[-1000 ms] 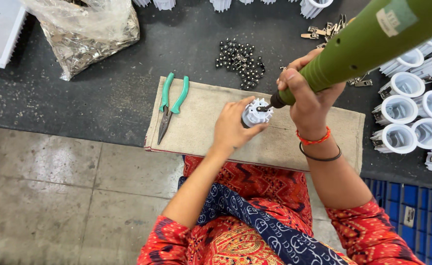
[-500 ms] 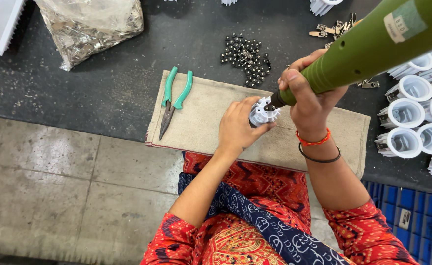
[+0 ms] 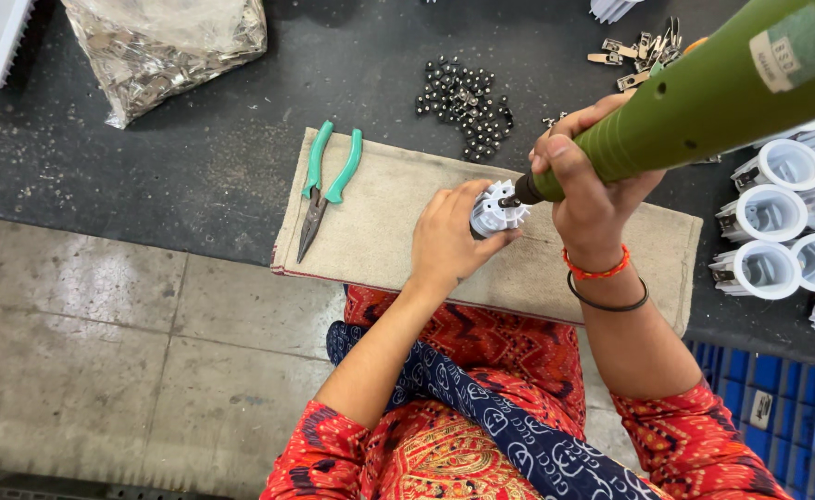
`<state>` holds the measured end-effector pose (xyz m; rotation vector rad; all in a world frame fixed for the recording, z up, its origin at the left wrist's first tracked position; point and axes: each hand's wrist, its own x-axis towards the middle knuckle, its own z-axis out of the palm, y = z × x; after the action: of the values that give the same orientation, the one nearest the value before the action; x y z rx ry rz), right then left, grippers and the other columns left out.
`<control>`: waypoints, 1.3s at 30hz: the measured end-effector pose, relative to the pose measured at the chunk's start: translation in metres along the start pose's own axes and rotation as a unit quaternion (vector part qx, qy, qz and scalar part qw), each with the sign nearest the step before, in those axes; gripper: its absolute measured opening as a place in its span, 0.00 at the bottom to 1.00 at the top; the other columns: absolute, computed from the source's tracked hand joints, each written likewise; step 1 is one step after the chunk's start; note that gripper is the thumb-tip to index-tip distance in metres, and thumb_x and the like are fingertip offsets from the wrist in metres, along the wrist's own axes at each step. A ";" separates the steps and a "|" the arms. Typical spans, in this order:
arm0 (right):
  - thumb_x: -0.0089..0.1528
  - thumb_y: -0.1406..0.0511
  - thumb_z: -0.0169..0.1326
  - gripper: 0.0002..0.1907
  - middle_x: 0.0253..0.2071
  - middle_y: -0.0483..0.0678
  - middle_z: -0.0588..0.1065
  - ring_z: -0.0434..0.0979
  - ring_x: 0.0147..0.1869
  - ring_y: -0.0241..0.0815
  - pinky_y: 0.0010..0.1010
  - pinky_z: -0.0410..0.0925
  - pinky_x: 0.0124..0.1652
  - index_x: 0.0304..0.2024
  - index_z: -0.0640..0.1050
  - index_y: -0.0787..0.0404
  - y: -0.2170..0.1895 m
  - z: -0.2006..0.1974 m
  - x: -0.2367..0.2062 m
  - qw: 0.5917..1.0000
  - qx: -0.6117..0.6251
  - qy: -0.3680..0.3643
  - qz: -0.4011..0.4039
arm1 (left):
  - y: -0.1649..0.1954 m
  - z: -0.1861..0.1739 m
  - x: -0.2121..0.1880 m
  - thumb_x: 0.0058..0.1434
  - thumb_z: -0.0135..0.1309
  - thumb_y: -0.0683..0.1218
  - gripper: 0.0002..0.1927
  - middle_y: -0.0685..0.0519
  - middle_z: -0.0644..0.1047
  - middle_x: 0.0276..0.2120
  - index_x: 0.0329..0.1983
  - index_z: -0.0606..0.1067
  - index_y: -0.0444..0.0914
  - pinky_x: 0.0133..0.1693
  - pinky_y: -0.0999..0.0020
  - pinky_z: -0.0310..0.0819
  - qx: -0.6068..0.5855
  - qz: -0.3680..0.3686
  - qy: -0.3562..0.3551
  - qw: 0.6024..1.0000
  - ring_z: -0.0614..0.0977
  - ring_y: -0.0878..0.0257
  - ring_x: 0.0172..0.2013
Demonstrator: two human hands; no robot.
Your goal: The person sits at a factory workbench assembling white plastic lamp holder components. They pick up a white housing, place small metal contacts and screws into it, and use a green electric screwdriver to drive the screws, working through the housings one at a time and setting completed units aside.
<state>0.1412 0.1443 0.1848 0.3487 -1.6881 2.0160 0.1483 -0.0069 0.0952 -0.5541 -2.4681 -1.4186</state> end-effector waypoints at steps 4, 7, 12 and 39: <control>0.72 0.77 0.53 0.12 0.37 0.54 0.73 0.75 0.34 0.43 0.33 0.71 0.38 0.53 0.65 0.65 0.003 -0.005 -0.003 1.000 -0.016 -0.012 -0.006 | 0.002 0.003 0.000 0.48 0.71 0.61 0.35 0.52 0.80 0.49 0.55 0.75 0.39 0.50 0.58 0.75 -0.003 -0.001 0.000 1.000 0.80 0.52 0.48; 0.71 0.77 0.53 0.13 0.37 0.54 0.72 0.75 0.33 0.42 0.33 0.73 0.38 0.53 0.64 0.64 0.007 -0.008 -0.002 0.999 -0.026 -0.028 -0.015 | 0.001 0.004 0.001 0.48 0.71 0.61 0.35 0.53 0.81 0.48 0.55 0.75 0.40 0.49 0.58 0.76 -0.005 -0.008 -0.004 1.000 0.80 0.53 0.47; 0.71 0.77 0.52 0.13 0.36 0.53 0.72 0.74 0.33 0.41 0.32 0.72 0.37 0.53 0.64 0.64 0.014 -0.013 0.006 0.997 -0.029 -0.074 -0.005 | 0.000 0.007 0.008 0.47 0.71 0.61 0.35 0.54 0.81 0.46 0.54 0.76 0.40 0.49 0.58 0.76 -0.012 -0.022 -0.013 1.000 0.80 0.54 0.46; 0.71 0.74 0.58 0.16 0.32 0.53 0.71 0.71 0.30 0.43 0.31 0.68 0.35 0.56 0.65 0.65 -0.053 -0.031 0.027 0.999 -0.004 -0.026 0.024 | 0.023 0.027 0.005 0.51 0.67 0.65 0.36 0.51 0.80 0.49 0.57 0.75 0.40 0.54 0.54 0.67 0.046 -0.012 -0.008 0.999 0.76 0.51 0.55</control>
<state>0.1491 0.1863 0.2362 0.3652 -1.7518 2.0501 0.1535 0.0281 0.1014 -0.5191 -2.5451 -1.3077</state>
